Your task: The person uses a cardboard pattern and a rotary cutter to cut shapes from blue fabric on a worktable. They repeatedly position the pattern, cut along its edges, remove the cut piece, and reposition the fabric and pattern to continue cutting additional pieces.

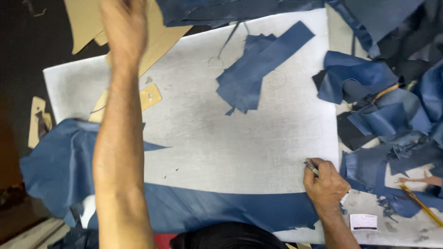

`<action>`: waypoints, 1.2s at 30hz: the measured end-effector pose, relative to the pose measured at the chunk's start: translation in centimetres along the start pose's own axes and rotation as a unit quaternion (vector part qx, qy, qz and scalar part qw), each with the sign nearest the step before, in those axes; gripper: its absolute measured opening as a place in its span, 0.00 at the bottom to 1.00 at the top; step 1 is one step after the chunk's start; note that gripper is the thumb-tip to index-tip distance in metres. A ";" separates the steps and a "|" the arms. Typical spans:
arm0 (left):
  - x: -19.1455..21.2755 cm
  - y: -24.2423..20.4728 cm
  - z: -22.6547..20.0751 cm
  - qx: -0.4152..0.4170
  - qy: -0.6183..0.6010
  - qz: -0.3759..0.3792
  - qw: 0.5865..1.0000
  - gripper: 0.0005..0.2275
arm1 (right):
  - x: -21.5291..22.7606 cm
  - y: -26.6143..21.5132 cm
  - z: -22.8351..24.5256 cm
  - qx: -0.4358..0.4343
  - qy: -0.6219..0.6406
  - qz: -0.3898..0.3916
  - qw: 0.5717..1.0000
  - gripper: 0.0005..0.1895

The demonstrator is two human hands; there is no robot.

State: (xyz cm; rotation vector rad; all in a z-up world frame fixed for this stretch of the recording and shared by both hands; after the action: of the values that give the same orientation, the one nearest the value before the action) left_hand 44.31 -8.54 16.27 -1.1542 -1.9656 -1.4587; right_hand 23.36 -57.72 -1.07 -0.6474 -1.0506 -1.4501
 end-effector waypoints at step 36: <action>44.4 -51.0 25.0 0.256 0.026 -0.259 0.931 0.06 | 0.0 -22.1 12.1 -0.211 0.217 -0.060 0.951 0.08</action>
State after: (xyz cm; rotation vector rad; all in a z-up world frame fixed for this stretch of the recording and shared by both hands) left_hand -18.96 25.73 11.64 -0.3795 -2.5220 -1.0539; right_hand -0.16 -48.84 -0.92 -0.5287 -0.4431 -1.8430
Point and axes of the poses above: each hand's wrist, its own y-axis towards the middle knuckle, its own x-axis out of the back of the hand, z = x × y, the point moved 7 cm from there along y, towards the middle knuckle, and after that the axes turned 5 degrees about -z, right-handed, at the moved point
